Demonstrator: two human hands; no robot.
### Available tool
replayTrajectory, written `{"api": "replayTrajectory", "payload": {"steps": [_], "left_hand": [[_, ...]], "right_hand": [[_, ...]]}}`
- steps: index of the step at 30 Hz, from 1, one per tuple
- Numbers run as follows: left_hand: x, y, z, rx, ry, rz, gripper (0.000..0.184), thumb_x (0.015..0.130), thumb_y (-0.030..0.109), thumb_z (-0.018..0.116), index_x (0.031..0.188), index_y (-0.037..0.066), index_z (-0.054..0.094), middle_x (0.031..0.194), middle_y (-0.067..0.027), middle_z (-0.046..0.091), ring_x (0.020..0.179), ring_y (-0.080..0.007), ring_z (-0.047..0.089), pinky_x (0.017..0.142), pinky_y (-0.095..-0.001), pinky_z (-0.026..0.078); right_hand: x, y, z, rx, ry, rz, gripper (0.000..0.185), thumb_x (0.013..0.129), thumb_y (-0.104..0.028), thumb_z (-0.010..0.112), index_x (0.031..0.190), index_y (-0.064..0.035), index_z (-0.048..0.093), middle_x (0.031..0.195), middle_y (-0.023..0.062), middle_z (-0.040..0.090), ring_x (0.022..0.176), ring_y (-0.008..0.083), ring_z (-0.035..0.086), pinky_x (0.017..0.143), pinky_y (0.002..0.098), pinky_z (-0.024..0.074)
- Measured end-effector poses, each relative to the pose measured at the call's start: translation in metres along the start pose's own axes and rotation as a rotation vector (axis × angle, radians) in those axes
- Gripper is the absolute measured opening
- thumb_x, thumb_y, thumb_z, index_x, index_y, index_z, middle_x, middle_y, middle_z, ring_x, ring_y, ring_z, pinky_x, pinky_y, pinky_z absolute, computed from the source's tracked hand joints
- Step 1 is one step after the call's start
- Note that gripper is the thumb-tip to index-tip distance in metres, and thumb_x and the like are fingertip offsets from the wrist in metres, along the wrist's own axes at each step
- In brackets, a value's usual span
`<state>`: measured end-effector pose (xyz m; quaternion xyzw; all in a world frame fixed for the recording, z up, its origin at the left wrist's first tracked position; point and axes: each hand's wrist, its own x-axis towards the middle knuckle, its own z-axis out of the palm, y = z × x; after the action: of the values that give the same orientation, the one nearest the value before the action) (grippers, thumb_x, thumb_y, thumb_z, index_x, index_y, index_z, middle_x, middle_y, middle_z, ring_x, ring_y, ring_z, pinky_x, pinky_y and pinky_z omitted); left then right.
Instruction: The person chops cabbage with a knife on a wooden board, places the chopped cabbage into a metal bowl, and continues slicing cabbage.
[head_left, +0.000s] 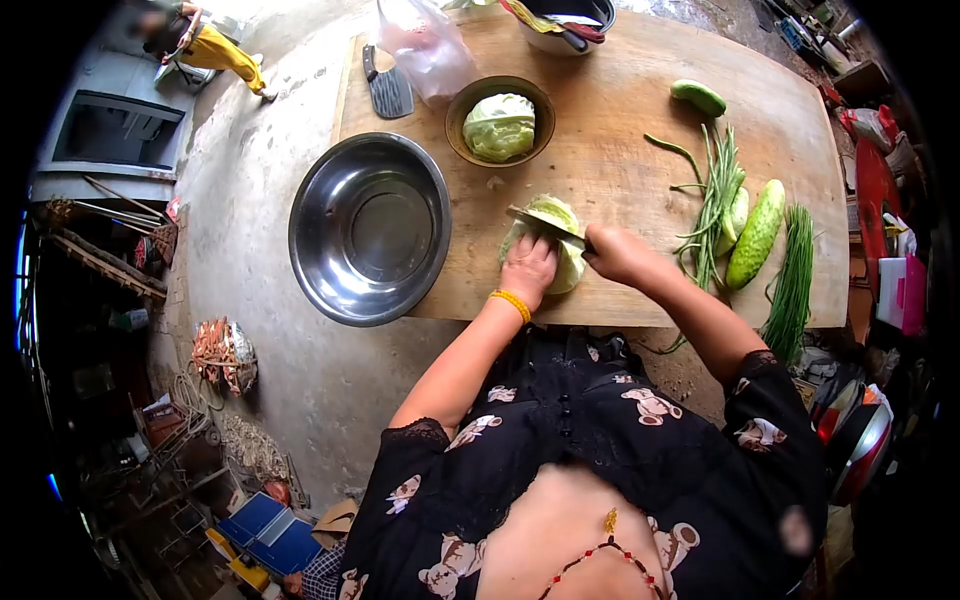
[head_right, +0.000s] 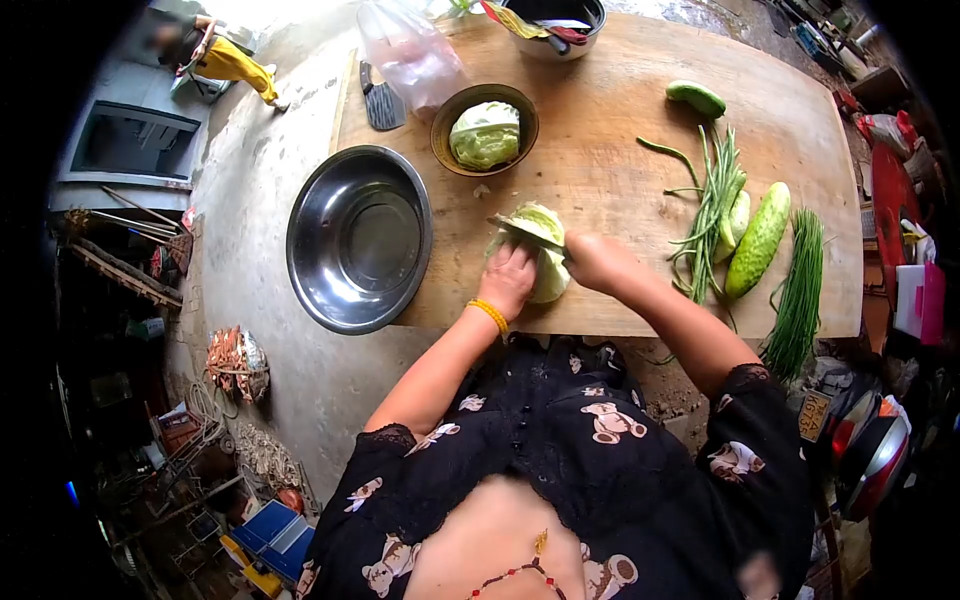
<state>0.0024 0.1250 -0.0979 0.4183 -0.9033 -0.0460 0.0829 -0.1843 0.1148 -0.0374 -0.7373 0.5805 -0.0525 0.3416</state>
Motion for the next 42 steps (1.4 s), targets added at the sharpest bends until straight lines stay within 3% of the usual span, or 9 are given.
{"api": "replayTrajectory", "payload": {"steps": [4,7,13,16,17,21,24,30,42], "left_hand": [[0.0,-0.004,0.001,0.082,0.104,0.064,0.04,0.068,0.015,0.055,0.107,0.006,0.052,0.114,-0.0082,0.047,0.108,-0.0261,0.041,0.094,-0.0376,0.033],[-0.002,-0.002,0.002,0.083,0.024,0.045,0.058,0.058,0.019,0.067,0.112,0.007,0.049,0.119,-0.0077,0.042,0.113,-0.0258,0.037,0.097,-0.0377,0.029],[-0.002,-0.002,-0.001,0.027,-0.04,0.043,0.069,0.054,0.019,0.071,0.117,0.008,0.044,0.119,-0.0086,0.04,0.112,-0.0278,0.036,0.098,-0.0393,0.029],[-0.004,-0.003,0.002,0.044,0.032,0.086,0.068,0.056,0.019,0.07,0.118,0.017,0.044,0.117,-0.0084,0.04,0.111,-0.0287,0.036,0.097,-0.0433,0.028],[-0.007,-0.003,0.006,0.087,0.11,0.134,0.067,0.057,0.021,0.069,0.118,0.029,0.044,0.116,-0.0075,0.04,0.109,-0.0289,0.036,0.095,-0.0476,0.028],[-0.007,-0.008,0.008,0.173,0.12,0.197,0.058,0.062,0.023,0.066,0.114,0.037,0.047,0.117,-0.0048,0.039,0.109,-0.0281,0.037,0.094,-0.0489,0.028],[-0.006,-0.005,-0.008,0.165,-0.06,0.173,0.047,0.068,0.023,0.062,0.111,0.037,0.05,0.118,-0.0049,0.038,0.112,-0.0286,0.034,0.091,-0.0543,0.028],[-0.009,-0.002,-0.002,0.192,-0.043,0.154,0.041,0.069,0.026,0.061,0.107,0.036,0.052,0.12,-0.0053,0.036,0.113,-0.0298,0.032,0.091,-0.0556,0.028],[-0.01,0.002,-0.008,0.161,-0.053,0.115,0.036,0.07,0.019,0.055,0.103,0.033,0.054,0.121,-0.0068,0.039,0.113,-0.0296,0.034,0.09,-0.0528,0.028]], "right_hand": [[0.016,0.007,0.027,-0.013,0.008,0.076,0.023,0.076,-0.021,0.057,0.085,-0.0008,0.052,0.08,0.0228,0.058,0.079,0.038,0.056,0.065,0.0443,0.0448],[0.012,0.017,0.038,-0.057,0.035,0.096,0.024,0.076,-0.022,0.057,0.087,-0.0018,0.05,0.081,0.022,0.058,0.078,0.0381,0.056,0.065,0.0445,0.0449],[0.009,0.022,0.046,0.011,0.099,0.028,0.023,0.075,-0.021,0.057,0.088,-0.0026,0.051,0.081,0.0209,0.059,0.077,0.0377,0.057,0.065,0.0447,0.046],[0.01,0.026,0.051,0.032,0.129,-0.001,0.021,0.077,-0.02,0.054,0.086,-0.0019,0.047,0.08,0.0219,0.058,0.078,0.0385,0.056,0.064,0.0457,0.0446],[0.012,0.027,0.052,0.024,0.119,0.008,0.022,0.076,-0.02,0.055,0.086,-0.0015,0.047,0.08,0.0219,0.058,0.077,0.0388,0.056,0.064,0.0457,0.0445],[0.018,0.02,0.033,0.034,-0.006,0.044,0.025,0.073,-0.018,0.058,0.089,0.0008,0.055,0.083,0.0229,0.059,0.08,0.0356,0.058,0.066,0.0418,0.0467],[0.032,0.036,0.025,0.118,-0.071,-0.159,0.023,0.071,-0.015,0.058,0.083,0.0046,0.058,0.079,0.0243,0.059,0.075,0.0352,0.058,0.064,0.0391,0.0466],[0.007,0.033,0.038,0.012,0.023,-0.014,0.027,0.077,-0.022,0.055,0.095,-0.0042,0.048,0.083,0.0222,0.058,0.079,0.0381,0.056,0.065,0.044,0.0444],[-0.015,0.043,0.019,0.321,0.28,0.025,0.022,0.074,-0.018,0.061,0.083,0.0002,0.051,0.079,0.0224,0.057,0.075,0.0385,0.055,0.064,0.0415,0.0432]]}}
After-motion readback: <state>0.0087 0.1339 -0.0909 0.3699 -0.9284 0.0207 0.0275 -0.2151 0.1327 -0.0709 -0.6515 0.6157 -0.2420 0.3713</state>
